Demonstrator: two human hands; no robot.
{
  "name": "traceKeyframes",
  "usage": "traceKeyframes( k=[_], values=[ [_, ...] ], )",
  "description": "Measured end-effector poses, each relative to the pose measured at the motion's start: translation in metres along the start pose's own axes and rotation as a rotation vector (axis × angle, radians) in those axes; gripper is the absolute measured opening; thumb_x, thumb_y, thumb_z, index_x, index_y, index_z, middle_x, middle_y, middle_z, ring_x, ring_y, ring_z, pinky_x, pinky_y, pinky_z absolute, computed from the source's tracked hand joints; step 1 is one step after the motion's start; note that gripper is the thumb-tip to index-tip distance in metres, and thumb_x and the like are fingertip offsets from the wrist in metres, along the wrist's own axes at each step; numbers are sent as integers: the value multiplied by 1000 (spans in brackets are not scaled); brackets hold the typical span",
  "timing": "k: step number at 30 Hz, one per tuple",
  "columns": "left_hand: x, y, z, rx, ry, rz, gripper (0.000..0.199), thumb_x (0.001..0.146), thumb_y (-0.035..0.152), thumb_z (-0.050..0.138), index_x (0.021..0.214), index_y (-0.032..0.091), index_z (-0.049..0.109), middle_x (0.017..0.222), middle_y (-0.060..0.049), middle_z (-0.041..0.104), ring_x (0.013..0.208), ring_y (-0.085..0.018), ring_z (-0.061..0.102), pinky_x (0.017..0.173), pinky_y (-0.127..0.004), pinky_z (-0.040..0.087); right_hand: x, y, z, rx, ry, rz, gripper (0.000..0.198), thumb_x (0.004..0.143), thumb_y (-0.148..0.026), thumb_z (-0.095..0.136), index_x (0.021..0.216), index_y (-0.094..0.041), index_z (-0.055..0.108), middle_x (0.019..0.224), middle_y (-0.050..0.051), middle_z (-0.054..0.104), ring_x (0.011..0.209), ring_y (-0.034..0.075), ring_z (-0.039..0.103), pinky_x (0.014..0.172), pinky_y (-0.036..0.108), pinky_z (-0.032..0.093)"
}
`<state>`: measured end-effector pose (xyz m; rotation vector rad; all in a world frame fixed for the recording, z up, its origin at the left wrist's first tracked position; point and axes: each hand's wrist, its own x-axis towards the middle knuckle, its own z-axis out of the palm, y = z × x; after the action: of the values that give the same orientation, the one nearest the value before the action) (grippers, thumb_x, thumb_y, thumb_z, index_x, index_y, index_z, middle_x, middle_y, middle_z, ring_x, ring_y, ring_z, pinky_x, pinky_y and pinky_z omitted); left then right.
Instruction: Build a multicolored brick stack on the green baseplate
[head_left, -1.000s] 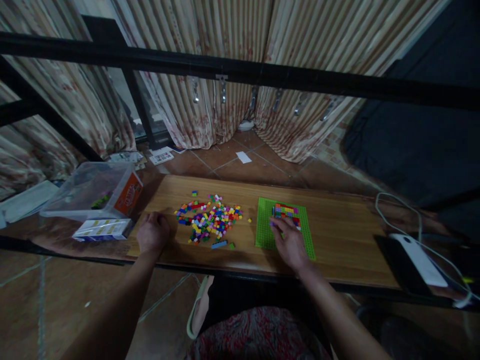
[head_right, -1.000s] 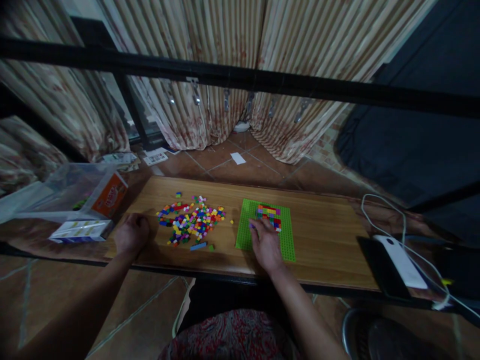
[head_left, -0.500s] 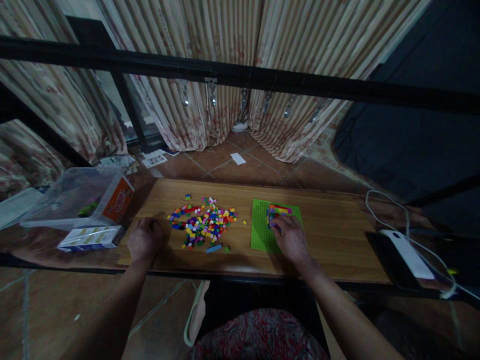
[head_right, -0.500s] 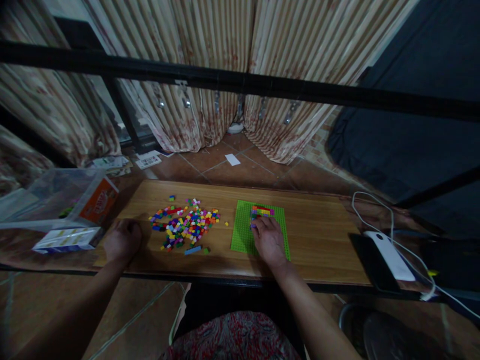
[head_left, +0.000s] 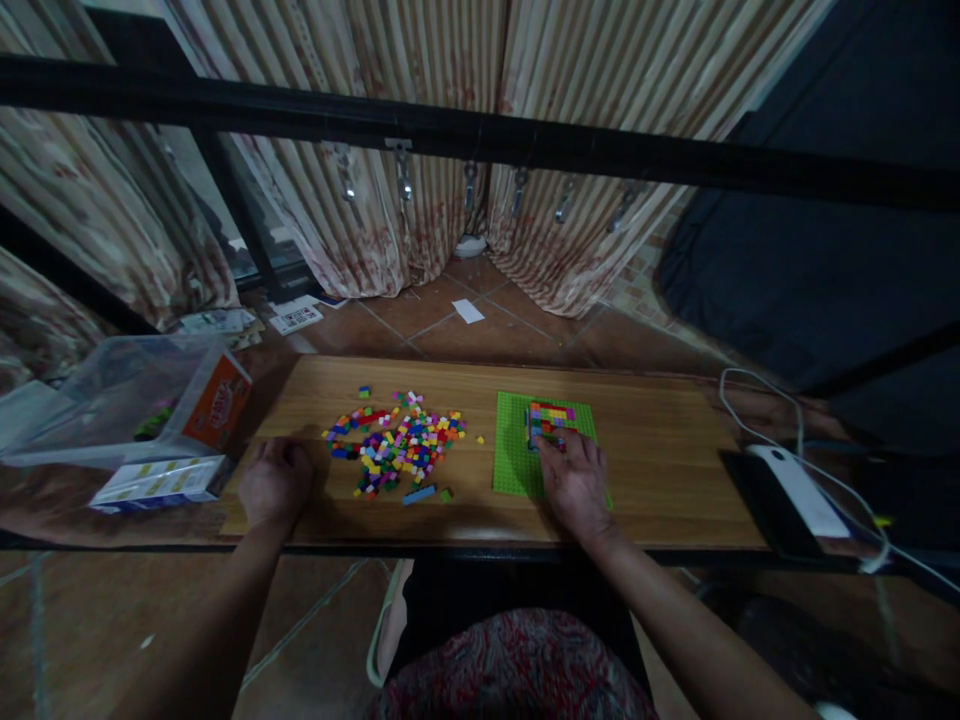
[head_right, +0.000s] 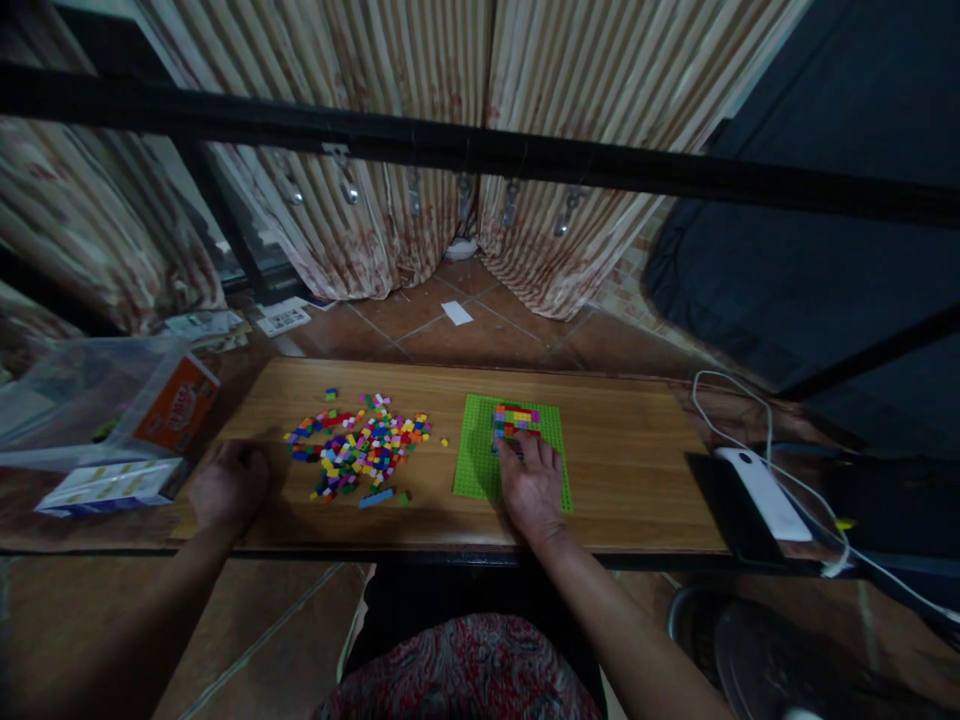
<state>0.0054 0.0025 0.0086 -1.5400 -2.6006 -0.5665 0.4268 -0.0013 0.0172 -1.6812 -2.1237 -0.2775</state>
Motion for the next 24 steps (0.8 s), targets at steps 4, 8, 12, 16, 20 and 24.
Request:
traceKeyframes(
  k=[4,8,12,16,20,24],
  values=[
    [0,2,-2,15,2,3,24,87,29,43,91,16,63,94,-12,63,82,-24,59,65,-33,43,-1,1,4,44,-17,9,35,92,-20,44,118,-28,64,117,11,59,104,29,47,88,46,37],
    [-1,3,-3,-6,2,-5,24,86,29,43,91,17,63,94,-12,63,84,-24,60,65,-31,43,-1,2,1,114,-14,10,32,90,-22,48,116,-28,65,120,10,58,107,29,48,90,47,38],
    [0,2,-3,-10,-6,-17,26,86,31,43,93,17,64,98,-13,64,87,-26,61,65,-33,43,11,15,-4,247,97,66,29,91,-34,49,114,-27,65,122,9,57,111,28,49,92,47,40],
    [0,3,-4,12,-32,-23,28,87,31,42,95,16,64,99,-15,65,87,-28,62,64,-33,43,40,33,1,358,226,217,37,92,-41,44,113,-19,63,117,13,58,112,26,51,95,46,41],
    [0,3,-5,27,-10,-16,29,88,32,41,95,17,64,97,-14,65,86,-26,62,63,-32,42,59,34,18,367,72,153,37,91,-44,45,112,-19,64,109,12,64,105,26,54,96,46,41],
    [0,2,-2,30,19,10,27,88,31,41,93,18,64,95,-13,64,84,-25,61,63,-30,41,57,24,31,319,-7,53,39,91,-42,46,117,-18,62,114,12,64,108,27,52,97,47,40]
  ],
)
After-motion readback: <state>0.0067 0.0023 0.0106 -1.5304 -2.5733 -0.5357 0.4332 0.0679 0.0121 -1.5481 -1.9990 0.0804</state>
